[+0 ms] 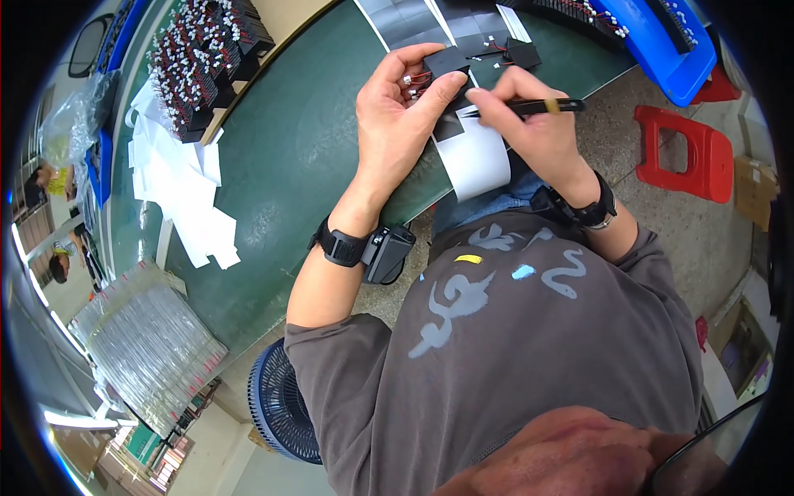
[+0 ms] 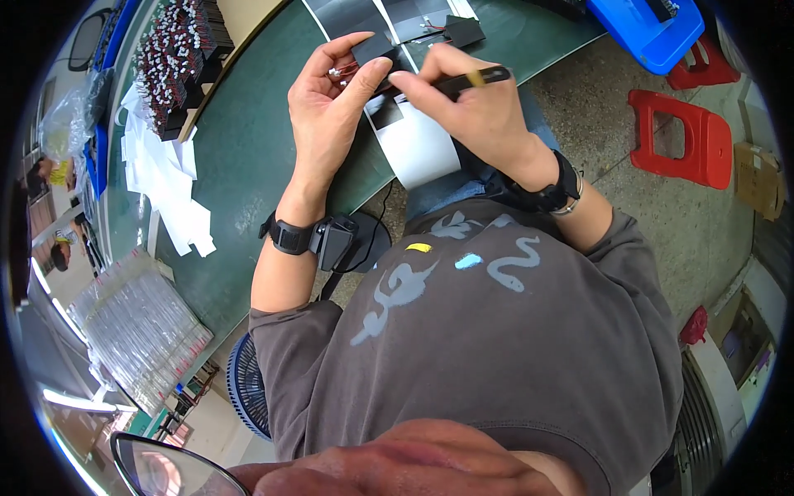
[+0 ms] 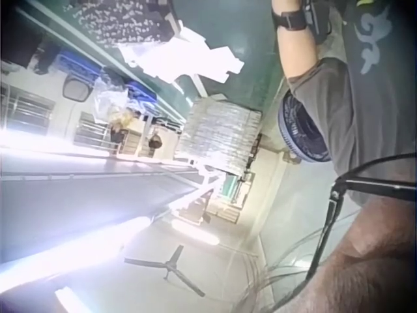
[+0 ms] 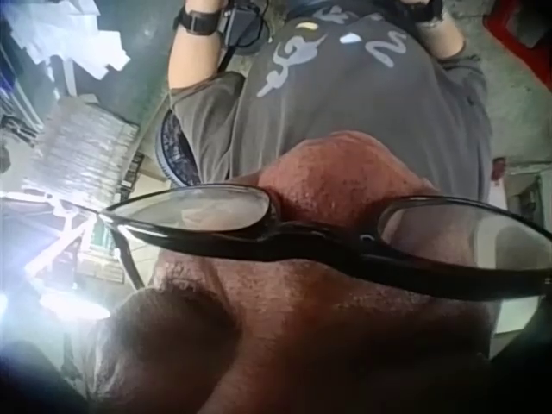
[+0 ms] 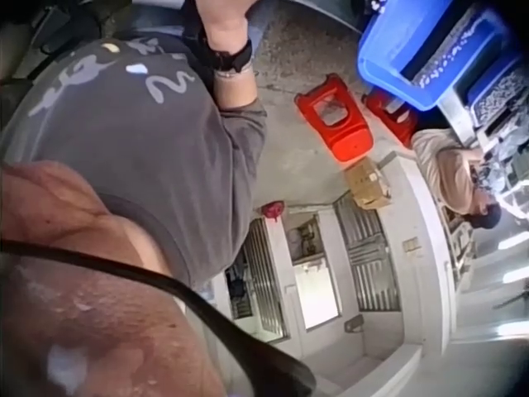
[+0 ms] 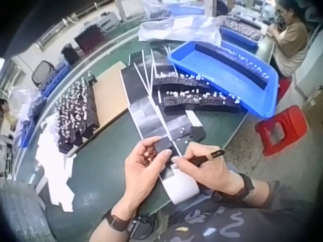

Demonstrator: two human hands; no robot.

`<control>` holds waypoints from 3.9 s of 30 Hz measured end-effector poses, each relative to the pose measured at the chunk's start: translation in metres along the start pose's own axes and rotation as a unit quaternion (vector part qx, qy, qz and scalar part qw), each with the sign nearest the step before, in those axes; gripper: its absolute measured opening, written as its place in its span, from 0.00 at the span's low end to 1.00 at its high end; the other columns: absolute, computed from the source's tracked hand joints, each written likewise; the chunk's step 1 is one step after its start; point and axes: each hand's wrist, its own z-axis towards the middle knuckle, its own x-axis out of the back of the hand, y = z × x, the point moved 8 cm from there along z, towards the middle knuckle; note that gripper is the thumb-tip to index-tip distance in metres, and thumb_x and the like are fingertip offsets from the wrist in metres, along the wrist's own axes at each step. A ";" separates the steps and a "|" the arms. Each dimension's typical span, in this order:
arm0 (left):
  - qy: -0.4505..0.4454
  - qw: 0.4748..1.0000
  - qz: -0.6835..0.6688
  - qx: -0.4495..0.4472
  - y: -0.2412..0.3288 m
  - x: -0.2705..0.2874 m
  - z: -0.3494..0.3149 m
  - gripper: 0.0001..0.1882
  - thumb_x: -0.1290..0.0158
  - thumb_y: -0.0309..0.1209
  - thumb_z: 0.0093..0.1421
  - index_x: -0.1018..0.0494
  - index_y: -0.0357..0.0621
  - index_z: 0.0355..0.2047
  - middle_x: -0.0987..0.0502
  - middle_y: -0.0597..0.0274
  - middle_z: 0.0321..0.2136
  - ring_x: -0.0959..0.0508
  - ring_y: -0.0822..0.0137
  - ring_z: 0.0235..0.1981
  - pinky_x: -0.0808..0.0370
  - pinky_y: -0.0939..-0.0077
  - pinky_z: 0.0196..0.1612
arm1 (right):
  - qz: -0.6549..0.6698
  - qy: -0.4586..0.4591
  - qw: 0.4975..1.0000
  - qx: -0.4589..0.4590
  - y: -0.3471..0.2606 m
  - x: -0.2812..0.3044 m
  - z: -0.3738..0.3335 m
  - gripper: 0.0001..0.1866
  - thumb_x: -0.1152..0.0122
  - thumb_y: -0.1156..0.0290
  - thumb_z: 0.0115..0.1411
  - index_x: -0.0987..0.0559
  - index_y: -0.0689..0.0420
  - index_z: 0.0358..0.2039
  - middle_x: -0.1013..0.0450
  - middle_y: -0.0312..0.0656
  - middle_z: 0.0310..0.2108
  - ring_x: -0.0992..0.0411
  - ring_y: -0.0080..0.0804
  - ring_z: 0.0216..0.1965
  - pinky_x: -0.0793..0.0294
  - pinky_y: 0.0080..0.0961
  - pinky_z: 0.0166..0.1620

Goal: The person picks up a black component, peels a sticker from a sheet, and applies it to the component. They press the sticker down with a tool, place the finished component onto a stack, and repeat the process.

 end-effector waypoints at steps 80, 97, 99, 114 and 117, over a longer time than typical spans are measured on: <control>-0.080 0.990 0.113 -0.016 0.005 -0.012 -0.008 0.21 0.34 0.24 0.55 0.25 0.40 0.49 0.20 0.67 0.42 0.25 0.81 0.34 0.24 0.85 0.37 | 0.319 0.075 0.930 -0.168 0.035 0.017 0.016 0.15 0.46 0.61 0.71 0.32 0.51 0.26 0.20 0.45 0.32 0.25 0.17 0.33 0.24 0.15 0.40; -0.063 0.984 0.159 -0.047 0.003 -0.009 -0.010 0.21 0.35 0.23 0.55 0.24 0.40 0.50 0.20 0.67 0.42 0.25 0.81 0.33 0.24 0.86 0.38 | -0.159 -0.007 0.962 0.223 -0.030 0.019 0.001 0.09 0.38 0.74 0.62 0.20 0.64 0.42 0.20 0.47 0.44 0.22 0.45 0.48 0.27 0.42 0.57; -0.065 0.986 0.147 -0.046 0.003 -0.010 -0.008 0.21 0.35 0.23 0.55 0.24 0.40 0.50 0.21 0.67 0.42 0.24 0.81 0.34 0.24 0.86 0.39 | -0.163 -0.002 0.965 0.204 -0.025 0.021 0.004 0.09 0.36 0.76 0.59 0.20 0.63 0.41 0.20 0.47 0.45 0.22 0.47 0.49 0.27 0.44 0.58; -0.091 0.996 0.019 0.008 0.004 -0.017 -0.007 0.19 0.38 0.21 0.59 0.27 0.37 0.50 0.23 0.66 0.39 0.25 0.81 0.36 0.25 0.86 0.39 | -0.187 0.037 0.964 0.184 -0.006 0.082 0.019 0.10 0.35 0.82 0.57 0.21 0.61 0.40 0.20 0.44 0.39 0.22 0.36 0.43 0.25 0.32 0.53; -0.086 0.996 0.022 0.009 0.004 -0.016 -0.006 0.19 0.37 0.21 0.59 0.27 0.37 0.50 0.23 0.67 0.38 0.26 0.81 0.35 0.26 0.87 0.39 | -0.207 0.035 0.954 0.212 -0.005 0.081 0.017 0.10 0.35 0.82 0.58 0.21 0.61 0.40 0.20 0.44 0.40 0.22 0.37 0.43 0.24 0.32 0.50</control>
